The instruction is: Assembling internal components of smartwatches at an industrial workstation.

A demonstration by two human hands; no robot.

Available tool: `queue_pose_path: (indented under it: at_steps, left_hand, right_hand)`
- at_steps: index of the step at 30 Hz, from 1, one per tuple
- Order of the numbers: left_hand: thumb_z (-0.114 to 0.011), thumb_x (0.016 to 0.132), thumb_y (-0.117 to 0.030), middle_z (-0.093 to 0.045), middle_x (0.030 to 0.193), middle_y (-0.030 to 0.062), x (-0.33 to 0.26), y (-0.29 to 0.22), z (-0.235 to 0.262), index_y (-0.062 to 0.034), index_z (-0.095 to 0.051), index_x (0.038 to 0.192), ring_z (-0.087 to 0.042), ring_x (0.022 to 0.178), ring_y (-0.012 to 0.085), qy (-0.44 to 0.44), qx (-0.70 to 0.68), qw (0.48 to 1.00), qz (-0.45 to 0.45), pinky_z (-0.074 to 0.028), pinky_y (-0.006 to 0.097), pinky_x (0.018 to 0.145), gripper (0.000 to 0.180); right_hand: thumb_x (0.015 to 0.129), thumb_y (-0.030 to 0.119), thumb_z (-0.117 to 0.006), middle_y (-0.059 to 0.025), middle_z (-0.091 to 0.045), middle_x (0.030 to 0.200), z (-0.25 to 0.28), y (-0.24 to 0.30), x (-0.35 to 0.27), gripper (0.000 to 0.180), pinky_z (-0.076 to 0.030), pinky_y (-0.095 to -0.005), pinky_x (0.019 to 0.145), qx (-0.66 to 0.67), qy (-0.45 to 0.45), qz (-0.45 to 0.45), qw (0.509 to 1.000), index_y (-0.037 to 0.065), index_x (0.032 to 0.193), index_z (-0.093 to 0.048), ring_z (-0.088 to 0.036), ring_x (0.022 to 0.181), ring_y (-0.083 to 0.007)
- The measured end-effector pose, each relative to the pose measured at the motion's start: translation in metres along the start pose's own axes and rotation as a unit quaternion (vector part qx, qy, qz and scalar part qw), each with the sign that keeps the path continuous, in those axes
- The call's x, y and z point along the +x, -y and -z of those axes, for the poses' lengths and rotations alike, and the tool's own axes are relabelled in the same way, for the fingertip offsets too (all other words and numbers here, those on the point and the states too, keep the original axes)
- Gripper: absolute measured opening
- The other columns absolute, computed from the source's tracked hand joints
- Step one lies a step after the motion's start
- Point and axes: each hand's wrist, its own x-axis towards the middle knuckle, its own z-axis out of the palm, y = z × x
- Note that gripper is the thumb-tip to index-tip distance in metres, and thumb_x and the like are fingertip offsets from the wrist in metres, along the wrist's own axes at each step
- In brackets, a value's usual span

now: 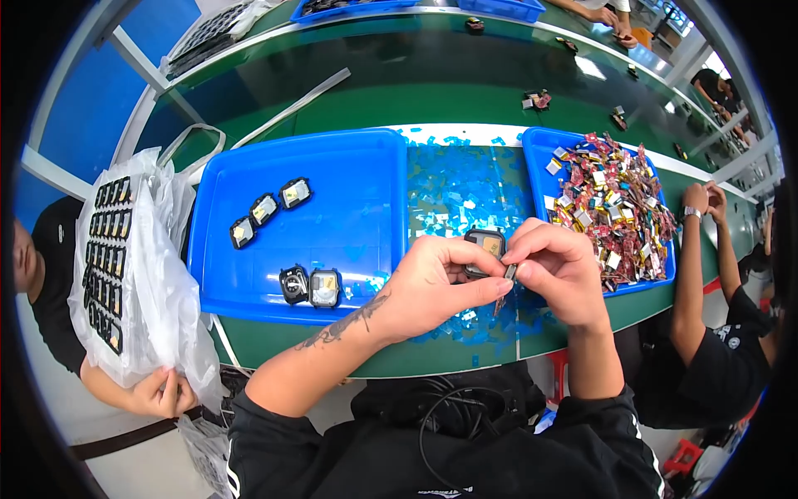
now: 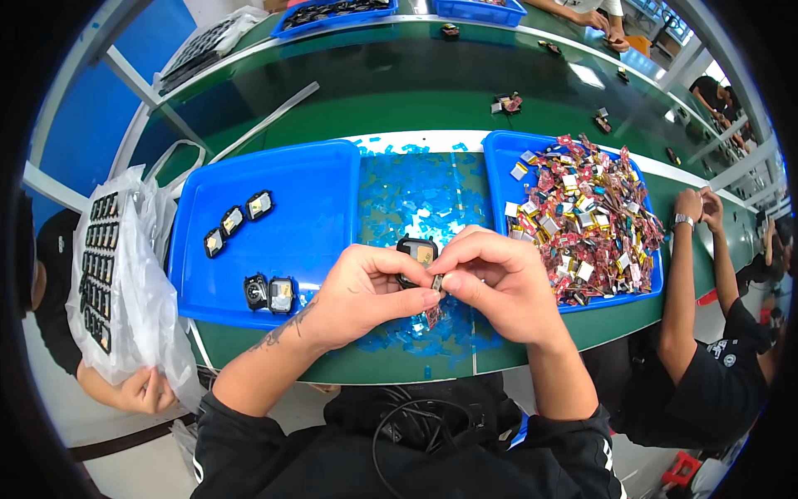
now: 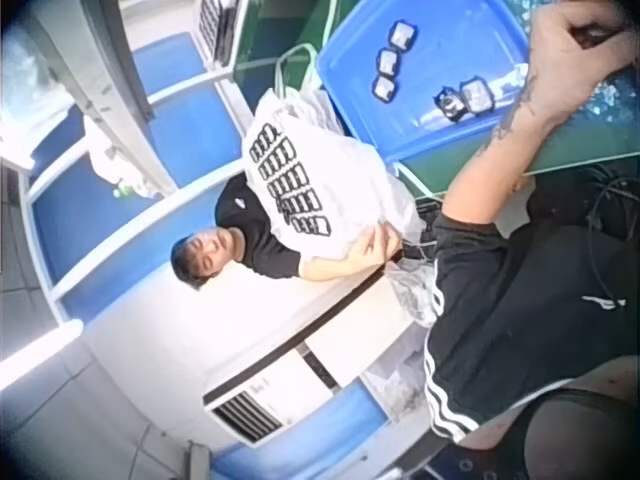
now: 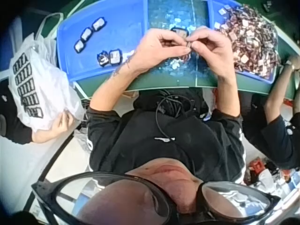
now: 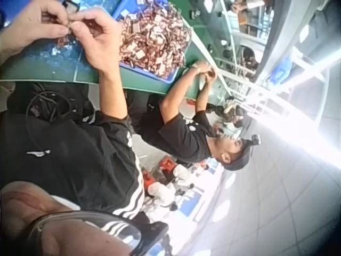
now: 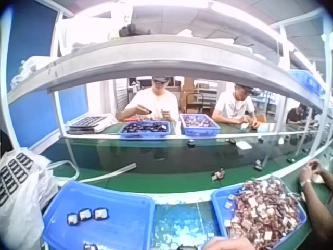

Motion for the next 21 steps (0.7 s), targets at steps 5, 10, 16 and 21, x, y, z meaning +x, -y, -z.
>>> queue_pose_path:
  at_steps: [5,10,16,21]
  left_hand:
    - [-0.054,0.095,-0.001,-0.064,0.113,0.0131,0.003,-0.001,-0.001,0.0057,-0.063,0.115,-0.063,0.099,0.0138,-0.069,0.116,0.99,-0.042,-0.051,0.028,0.087,0.023]
    - [-0.041,0.096,0.004,-0.058,0.125,0.0163,0.004,0.0,0.001,0.0006,-0.036,0.143,-0.058,0.112,0.0162,-0.14,0.119,0.971,-0.152,-0.046,0.032,0.098,0.047]
    - [-0.042,0.098,-0.001,-0.056,0.126,0.0142,0.007,0.012,-0.003,0.0028,-0.036,0.141,-0.056,0.117,0.0194,-0.116,-0.037,0.987,-0.104,-0.045,0.036,0.103,0.043]
    - [-0.044,0.099,-0.001,-0.059,0.12,0.0121,0.002,0.005,-0.004,0.0055,-0.041,0.135,-0.058,0.111,0.0142,-0.073,0.045,0.994,-0.07,-0.046,0.029,0.097,0.037]
  right_hand:
    - [0.091,-0.001,-0.059,-0.0108,-0.061,0.098,-0.004,-0.002,-0.007,0.006,-0.05,-0.0233,0.074,0.011,-0.107,0.021,0.994,-0.001,0.096,-0.056,-0.059,0.086,-0.0112]
    - [0.09,-0.006,-0.061,-0.008,-0.063,0.093,-0.017,0.005,-0.012,0.012,-0.053,-0.0217,0.071,-0.071,-0.164,-0.026,0.983,-0.005,0.102,-0.06,-0.063,0.081,-0.0099]
    - [0.085,-0.007,-0.065,-0.0101,-0.067,0.097,-0.035,0.006,-0.003,0.015,-0.055,-0.023,0.072,-0.159,-0.151,-0.036,0.975,-0.004,0.1,-0.065,-0.067,0.087,-0.0129]
    - [0.08,-0.003,-0.072,-0.0063,-0.071,0.086,-0.037,0.008,0.007,0.014,-0.048,-0.0219,0.058,-0.303,-0.192,-0.001,0.933,0.0,0.092,-0.067,-0.068,0.074,-0.0108]
